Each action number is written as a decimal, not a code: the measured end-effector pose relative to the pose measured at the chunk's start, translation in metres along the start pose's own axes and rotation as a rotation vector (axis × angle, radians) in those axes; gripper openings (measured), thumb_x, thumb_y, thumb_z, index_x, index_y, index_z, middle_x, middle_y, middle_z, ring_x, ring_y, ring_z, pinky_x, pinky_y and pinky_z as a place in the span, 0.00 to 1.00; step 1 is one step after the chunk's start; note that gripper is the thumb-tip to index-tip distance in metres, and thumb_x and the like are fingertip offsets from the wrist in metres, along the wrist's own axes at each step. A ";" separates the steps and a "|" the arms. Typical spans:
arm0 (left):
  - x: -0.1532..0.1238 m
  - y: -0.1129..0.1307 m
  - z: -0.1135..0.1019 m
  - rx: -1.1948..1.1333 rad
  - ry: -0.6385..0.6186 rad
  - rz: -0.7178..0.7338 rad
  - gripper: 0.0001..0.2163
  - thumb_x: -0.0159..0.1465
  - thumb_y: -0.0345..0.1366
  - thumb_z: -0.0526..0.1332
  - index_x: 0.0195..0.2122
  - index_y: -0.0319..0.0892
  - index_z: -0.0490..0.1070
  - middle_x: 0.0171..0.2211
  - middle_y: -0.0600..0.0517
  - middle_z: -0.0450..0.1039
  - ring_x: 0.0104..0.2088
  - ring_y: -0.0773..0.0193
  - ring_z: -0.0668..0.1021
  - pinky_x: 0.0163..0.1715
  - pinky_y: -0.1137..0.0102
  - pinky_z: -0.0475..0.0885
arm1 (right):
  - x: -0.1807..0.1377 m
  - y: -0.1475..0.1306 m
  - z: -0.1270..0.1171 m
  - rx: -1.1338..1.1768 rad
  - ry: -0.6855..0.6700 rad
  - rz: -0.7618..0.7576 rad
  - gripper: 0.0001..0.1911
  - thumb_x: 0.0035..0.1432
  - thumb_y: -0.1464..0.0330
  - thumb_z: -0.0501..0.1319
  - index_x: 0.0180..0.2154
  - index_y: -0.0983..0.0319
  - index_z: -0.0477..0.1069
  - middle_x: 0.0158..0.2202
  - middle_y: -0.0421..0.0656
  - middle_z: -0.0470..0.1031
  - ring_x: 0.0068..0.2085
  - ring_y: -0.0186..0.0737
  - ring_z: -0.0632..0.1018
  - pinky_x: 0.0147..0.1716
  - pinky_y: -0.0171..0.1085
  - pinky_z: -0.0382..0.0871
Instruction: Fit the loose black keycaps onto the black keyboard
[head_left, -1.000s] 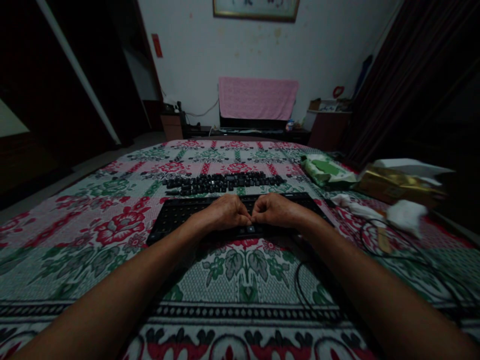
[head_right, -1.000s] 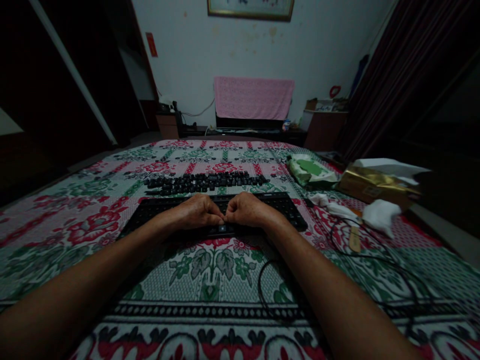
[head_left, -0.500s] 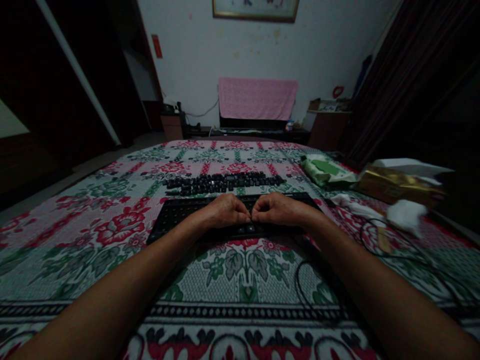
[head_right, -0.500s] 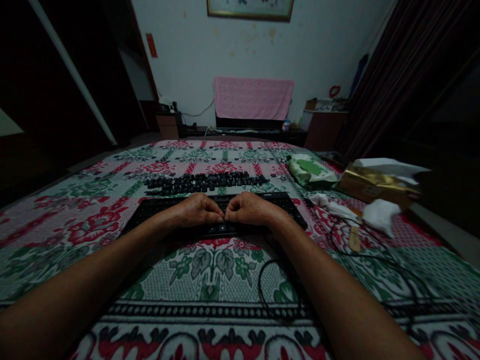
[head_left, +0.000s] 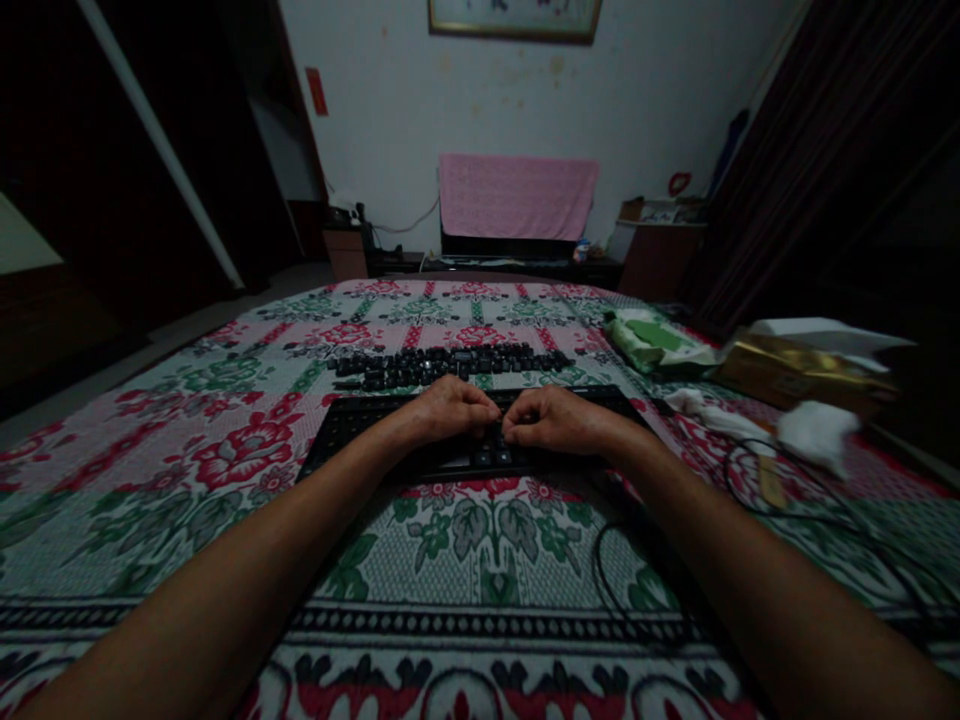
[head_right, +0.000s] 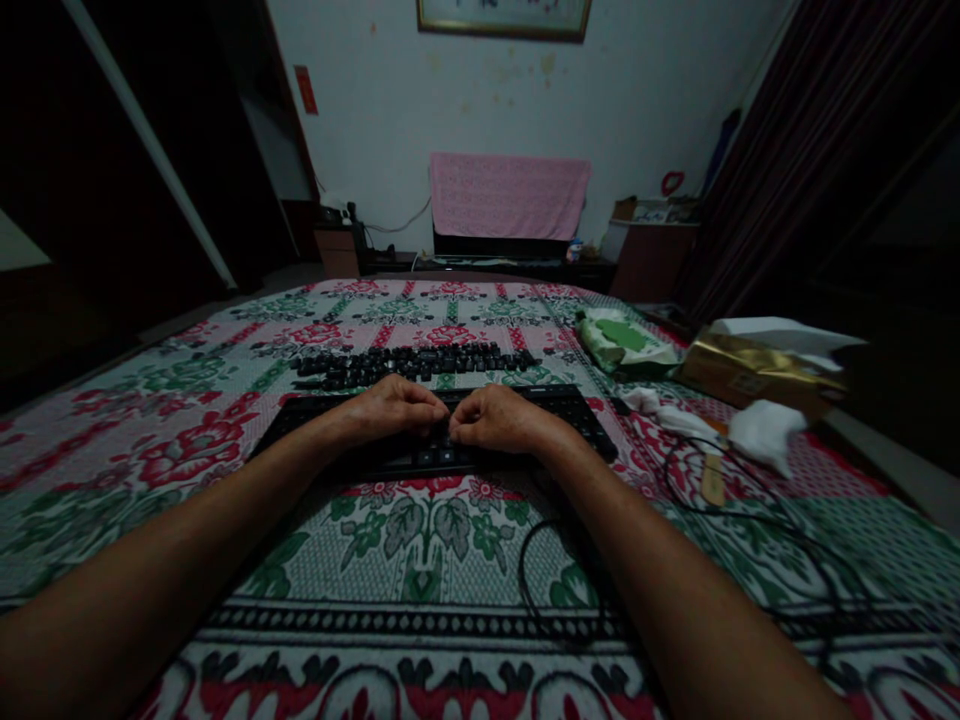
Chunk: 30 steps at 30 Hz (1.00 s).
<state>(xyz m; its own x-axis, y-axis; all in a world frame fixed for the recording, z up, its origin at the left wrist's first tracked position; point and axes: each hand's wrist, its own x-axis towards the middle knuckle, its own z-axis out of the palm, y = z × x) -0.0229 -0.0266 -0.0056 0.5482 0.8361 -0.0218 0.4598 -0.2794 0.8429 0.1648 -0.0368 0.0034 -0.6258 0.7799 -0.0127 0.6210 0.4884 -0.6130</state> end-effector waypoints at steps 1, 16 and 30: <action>0.000 0.000 -0.002 0.005 0.026 -0.008 0.14 0.52 0.40 0.55 0.31 0.36 0.73 0.18 0.54 0.68 0.18 0.73 0.66 0.18 0.78 0.60 | 0.000 0.000 0.001 -0.002 0.009 0.007 0.12 0.46 0.66 0.55 0.29 0.65 0.73 0.26 0.39 0.72 0.28 0.31 0.70 0.27 0.28 0.60; 0.022 -0.025 -0.040 0.860 0.437 -0.130 0.13 0.53 0.40 0.54 0.37 0.51 0.72 0.35 0.53 0.73 0.37 0.62 0.73 0.36 0.71 0.65 | 0.014 -0.002 0.015 -0.339 0.463 -0.057 0.12 0.52 0.69 0.51 0.35 0.61 0.71 0.34 0.44 0.71 0.37 0.36 0.69 0.37 0.33 0.60; 0.049 -0.012 -0.027 1.186 0.397 -0.087 0.13 0.54 0.39 0.51 0.33 0.42 0.74 0.35 0.45 0.69 0.39 0.56 0.69 0.37 0.66 0.66 | 0.012 -0.002 0.018 -0.362 0.389 -0.072 0.13 0.53 0.70 0.49 0.33 0.64 0.72 0.34 0.46 0.70 0.37 0.37 0.69 0.37 0.34 0.60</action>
<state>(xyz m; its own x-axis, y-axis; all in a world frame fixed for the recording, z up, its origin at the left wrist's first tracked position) -0.0208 0.0304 -0.0023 0.3313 0.8998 0.2840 0.9416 -0.2963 -0.1600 0.1477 -0.0352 -0.0097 -0.4941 0.7935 0.3552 0.7494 0.5959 -0.2887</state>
